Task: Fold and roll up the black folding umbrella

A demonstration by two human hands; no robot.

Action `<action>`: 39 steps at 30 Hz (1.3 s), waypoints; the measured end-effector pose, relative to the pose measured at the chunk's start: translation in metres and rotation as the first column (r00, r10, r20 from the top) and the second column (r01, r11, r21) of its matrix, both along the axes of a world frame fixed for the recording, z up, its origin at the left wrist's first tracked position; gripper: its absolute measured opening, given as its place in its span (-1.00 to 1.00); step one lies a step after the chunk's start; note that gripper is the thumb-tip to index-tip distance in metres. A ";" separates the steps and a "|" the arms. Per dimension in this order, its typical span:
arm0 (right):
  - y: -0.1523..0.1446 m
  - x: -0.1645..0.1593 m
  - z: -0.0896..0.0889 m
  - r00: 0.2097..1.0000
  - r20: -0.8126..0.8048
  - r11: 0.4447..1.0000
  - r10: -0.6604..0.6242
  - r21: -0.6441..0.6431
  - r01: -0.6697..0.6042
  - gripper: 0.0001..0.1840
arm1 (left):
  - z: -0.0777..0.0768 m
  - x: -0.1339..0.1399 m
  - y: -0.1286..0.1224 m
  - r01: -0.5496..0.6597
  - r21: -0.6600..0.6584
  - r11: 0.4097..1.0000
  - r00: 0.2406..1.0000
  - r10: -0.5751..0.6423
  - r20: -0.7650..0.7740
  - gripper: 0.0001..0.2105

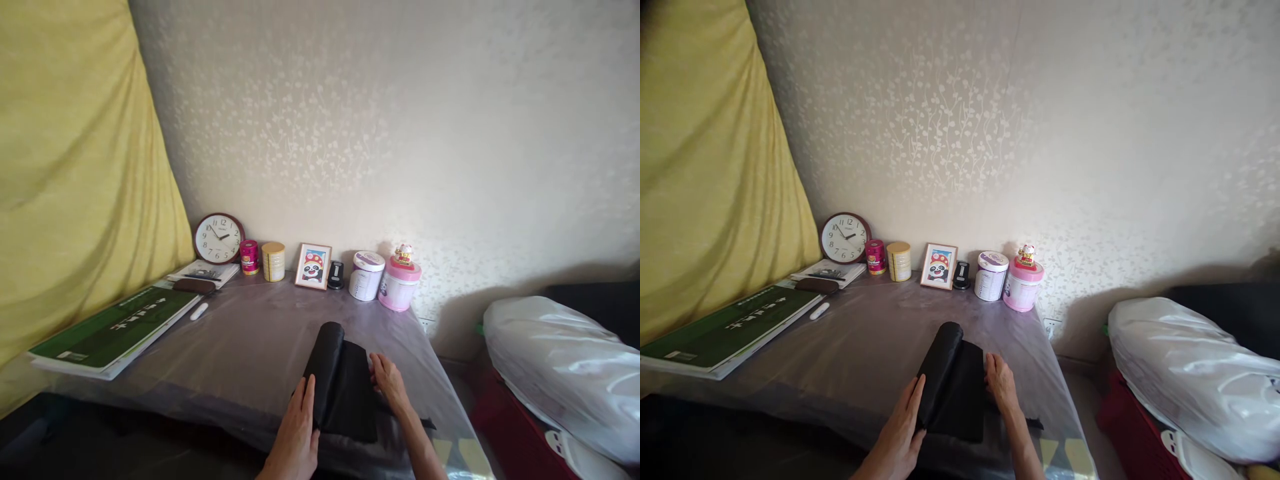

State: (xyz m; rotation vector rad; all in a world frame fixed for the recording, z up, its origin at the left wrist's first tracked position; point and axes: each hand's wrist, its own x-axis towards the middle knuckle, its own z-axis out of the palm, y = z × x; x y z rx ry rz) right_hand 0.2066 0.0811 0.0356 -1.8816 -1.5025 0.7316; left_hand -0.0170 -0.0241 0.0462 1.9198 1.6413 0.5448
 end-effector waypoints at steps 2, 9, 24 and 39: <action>-0.004 -0.007 0.002 1.000 -0.025 1.000 0.014 0.015 -0.014 -0.56 | 0.004 0.000 -0.002 -0.010 -0.015 1.000 1.000 0.010 -0.006 -0.25; -0.008 -0.023 -0.007 0.997 0.082 0.985 0.010 0.173 -0.024 -0.59 | 0.005 0.000 -0.002 -0.018 -0.030 0.999 1.000 0.018 -0.007 -0.16; 0.001 -0.080 0.032 0.893 -0.405 0.957 0.196 0.277 -0.084 -0.58 | 0.012 0.004 -0.002 -0.039 -0.078 0.996 0.996 0.032 -0.086 -0.11; 0.021 -0.121 0.021 0.960 -0.081 0.956 0.269 0.141 -0.256 -0.64 | -0.005 -0.002 0.010 -0.002 -0.025 1.000 0.995 0.000 -0.097 -0.18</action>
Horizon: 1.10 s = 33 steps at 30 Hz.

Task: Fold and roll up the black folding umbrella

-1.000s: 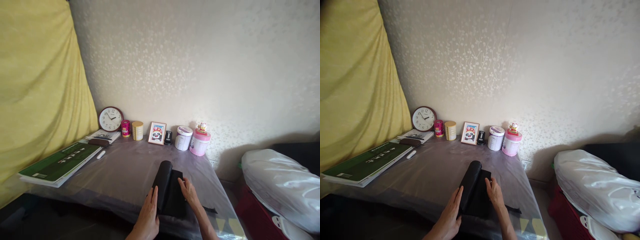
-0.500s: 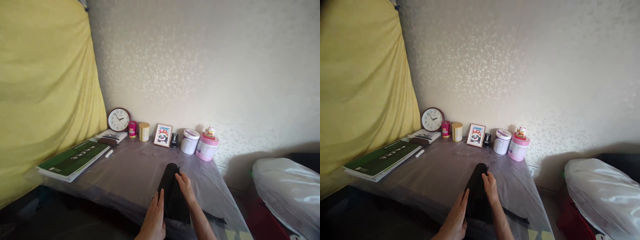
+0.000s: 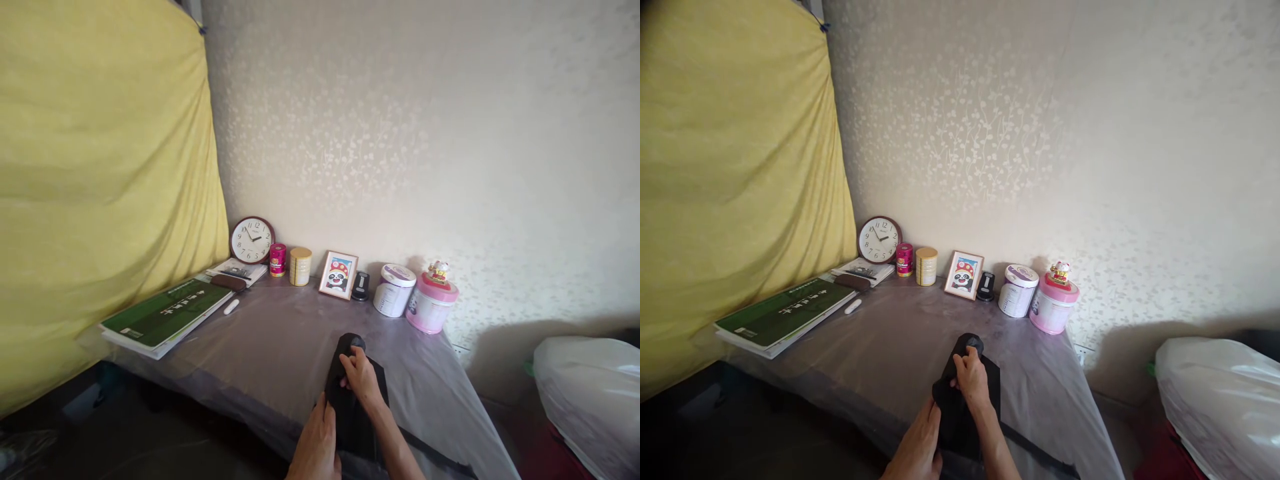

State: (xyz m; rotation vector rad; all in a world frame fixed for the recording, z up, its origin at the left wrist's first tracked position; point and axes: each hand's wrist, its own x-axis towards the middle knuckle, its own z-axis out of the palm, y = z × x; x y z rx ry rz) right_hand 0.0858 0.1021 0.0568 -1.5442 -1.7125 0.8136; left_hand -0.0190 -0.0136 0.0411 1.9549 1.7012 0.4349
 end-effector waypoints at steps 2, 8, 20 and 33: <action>-0.005 -0.001 0.007 0.997 0.053 0.999 0.049 0.016 -0.050 -0.71 | -0.004 -0.001 0.000 0.000 -0.001 1.000 1.000 0.000 0.019 -0.18; -0.018 -0.002 0.023 0.985 0.079 0.988 0.155 -0.003 -0.155 -0.81 | -0.015 -0.010 -0.006 -0.027 0.016 0.999 1.000 0.028 -0.003 -0.21; -0.031 0.001 0.022 0.951 0.171 0.952 0.259 0.119 -0.281 -0.75 | -0.006 -0.004 0.009 0.079 0.095 0.992 0.997 -0.080 0.011 -0.19; -0.009 0.024 -0.004 0.863 0.389 0.808 0.323 0.362 -0.465 -0.64 | -0.058 0.007 0.023 -0.004 0.103 0.995 1.000 0.003 0.015 -0.49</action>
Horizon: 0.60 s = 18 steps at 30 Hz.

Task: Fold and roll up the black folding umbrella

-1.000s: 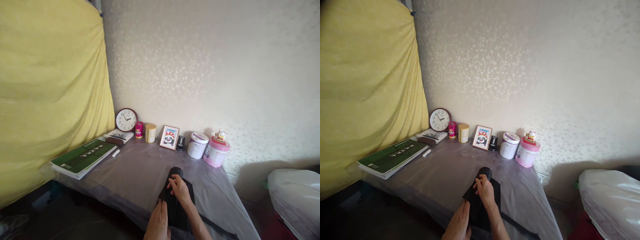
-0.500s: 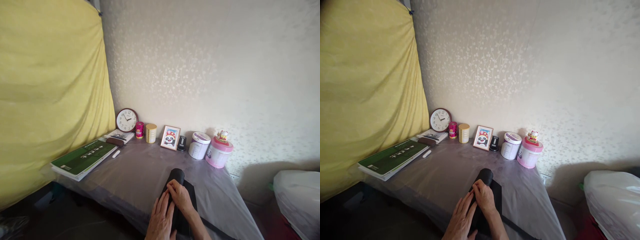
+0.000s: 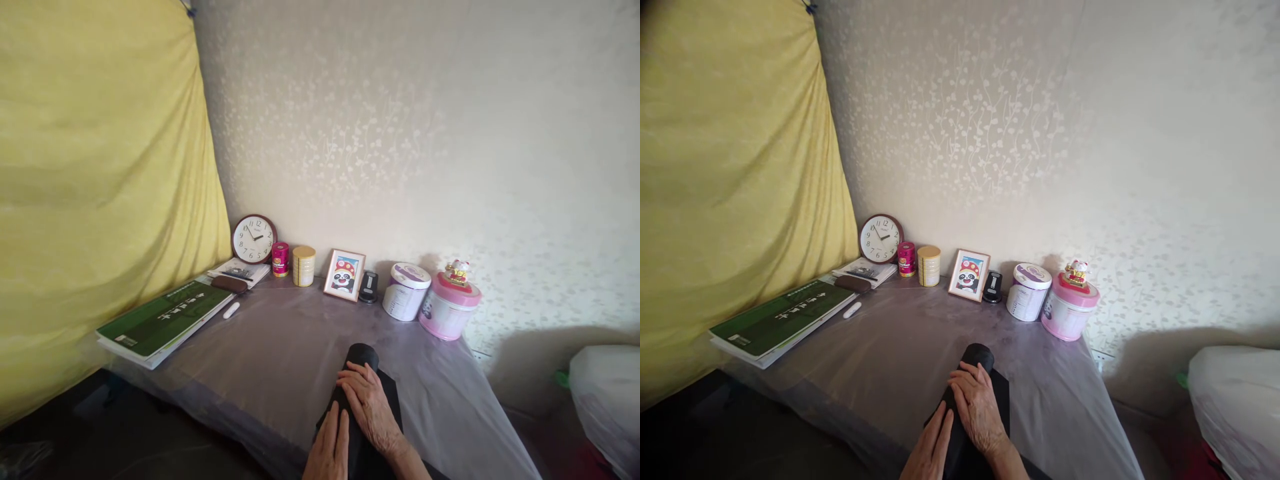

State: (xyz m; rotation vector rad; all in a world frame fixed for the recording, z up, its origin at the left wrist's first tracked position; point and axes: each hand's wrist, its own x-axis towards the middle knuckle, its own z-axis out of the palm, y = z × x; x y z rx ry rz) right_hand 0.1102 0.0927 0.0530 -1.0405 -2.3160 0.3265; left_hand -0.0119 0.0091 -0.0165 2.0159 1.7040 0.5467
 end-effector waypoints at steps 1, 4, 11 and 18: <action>0.006 0.000 0.000 1.000 0.015 1.000 0.000 -0.014 0.000 -0.62 | 0.000 0.000 -0.001 -0.014 -0.022 1.000 1.000 0.014 0.010 -0.49; 0.024 0.001 0.000 0.999 0.040 0.999 -0.010 -0.050 0.012 -0.61 | 0.003 0.000 -0.002 -0.040 -0.072 0.997 0.997 0.045 0.067 -0.46; 0.060 0.003 -0.005 0.997 0.002 0.994 -0.078 -0.072 0.078 -0.59 | 0.029 -0.001 -0.002 -0.083 -0.157 0.984 0.993 0.095 0.072 -0.42; 0.069 0.019 -0.005 0.884 -0.093 0.880 -0.458 -0.188 0.436 -0.64 | 0.051 -0.005 -0.016 -0.020 -0.134 0.991 0.998 0.028 0.056 -0.15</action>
